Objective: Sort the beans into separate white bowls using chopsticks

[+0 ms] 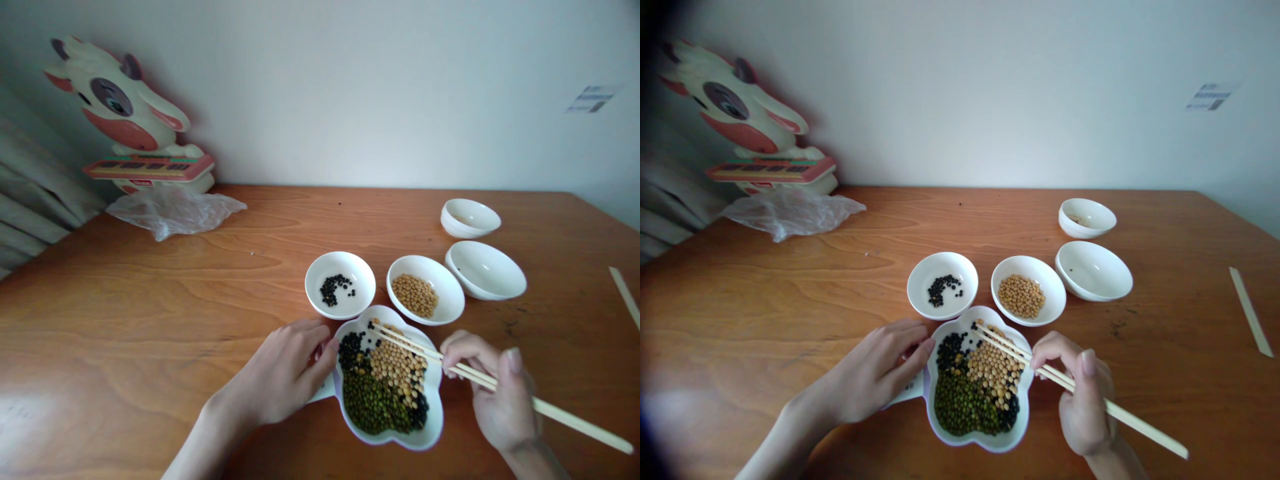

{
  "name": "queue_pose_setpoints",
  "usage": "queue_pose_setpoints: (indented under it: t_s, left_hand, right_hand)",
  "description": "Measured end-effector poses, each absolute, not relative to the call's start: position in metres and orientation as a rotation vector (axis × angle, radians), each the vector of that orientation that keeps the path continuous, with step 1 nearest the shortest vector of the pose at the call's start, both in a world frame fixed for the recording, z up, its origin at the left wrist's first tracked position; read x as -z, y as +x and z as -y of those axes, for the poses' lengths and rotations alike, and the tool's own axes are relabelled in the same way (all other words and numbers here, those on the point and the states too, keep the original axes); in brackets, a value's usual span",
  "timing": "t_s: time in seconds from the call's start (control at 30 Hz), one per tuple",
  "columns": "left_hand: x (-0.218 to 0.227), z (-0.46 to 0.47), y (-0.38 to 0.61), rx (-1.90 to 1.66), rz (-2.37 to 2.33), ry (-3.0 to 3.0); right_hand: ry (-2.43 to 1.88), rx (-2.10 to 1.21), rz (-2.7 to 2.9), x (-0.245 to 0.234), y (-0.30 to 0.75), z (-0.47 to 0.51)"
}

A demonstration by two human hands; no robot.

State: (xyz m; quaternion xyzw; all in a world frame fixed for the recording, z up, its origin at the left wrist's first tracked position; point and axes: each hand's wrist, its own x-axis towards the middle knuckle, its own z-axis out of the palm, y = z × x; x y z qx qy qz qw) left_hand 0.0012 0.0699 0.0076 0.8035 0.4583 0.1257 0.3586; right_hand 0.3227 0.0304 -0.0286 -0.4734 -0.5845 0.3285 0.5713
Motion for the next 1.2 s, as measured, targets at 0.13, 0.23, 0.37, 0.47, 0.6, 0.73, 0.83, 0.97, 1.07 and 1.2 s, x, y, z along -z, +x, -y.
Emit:
queue_pose_setpoints:
  t_s: [0.13, 0.23, 0.37, 0.47, 0.6, 0.73, 0.83, 0.97, 1.07, 1.2]
  left_hand:
    - [-0.008, -0.070, 0.002, -0.309, -1.188, 2.073]
    - [-0.008, -0.070, 0.002, -0.316, -1.186, 2.069]
    - [-0.010, -0.071, 0.002, -0.318, -1.183, 2.065]
    - [-0.010, -0.070, 0.002, -0.324, -1.181, 2.072]
    - [-0.011, -0.069, 0.002, -0.333, -1.179, 2.078]
    - [-0.010, -0.069, 0.003, -0.331, -1.184, 2.071]
    - [-0.010, -0.070, 0.004, -0.327, -1.180, 2.073]
    - [-0.011, -0.070, 0.005, -0.324, -1.180, 2.082]
    - [-0.012, -0.070, 0.005, -0.333, -1.185, 2.104]
    - [-0.012, -0.070, 0.005, -0.338, -1.192, 2.120]
  right_hand:
    - [-1.114, -0.747, 1.375, 0.030, 0.324, -0.031]
    - [-1.103, -0.726, 1.364, 0.028, 0.324, -0.030]
    - [-1.095, -0.729, 1.331, 0.022, 0.326, -0.028]
    - [-1.095, -0.729, 1.294, 0.014, 0.330, -0.030]
    - [-1.044, -0.704, 1.241, -0.002, 0.323, -0.042]
    - [-0.991, -0.718, 1.172, -0.017, 0.289, -0.061]
    - [-0.997, -0.751, 1.140, -0.023, 0.265, -0.070]
    - [-1.001, -0.744, 1.189, -0.018, 0.271, -0.064]
    - [-1.033, -0.720, 1.237, -0.005, 0.301, -0.051]
    - [-1.097, -0.738, 1.251, 0.012, 0.332, -0.038]
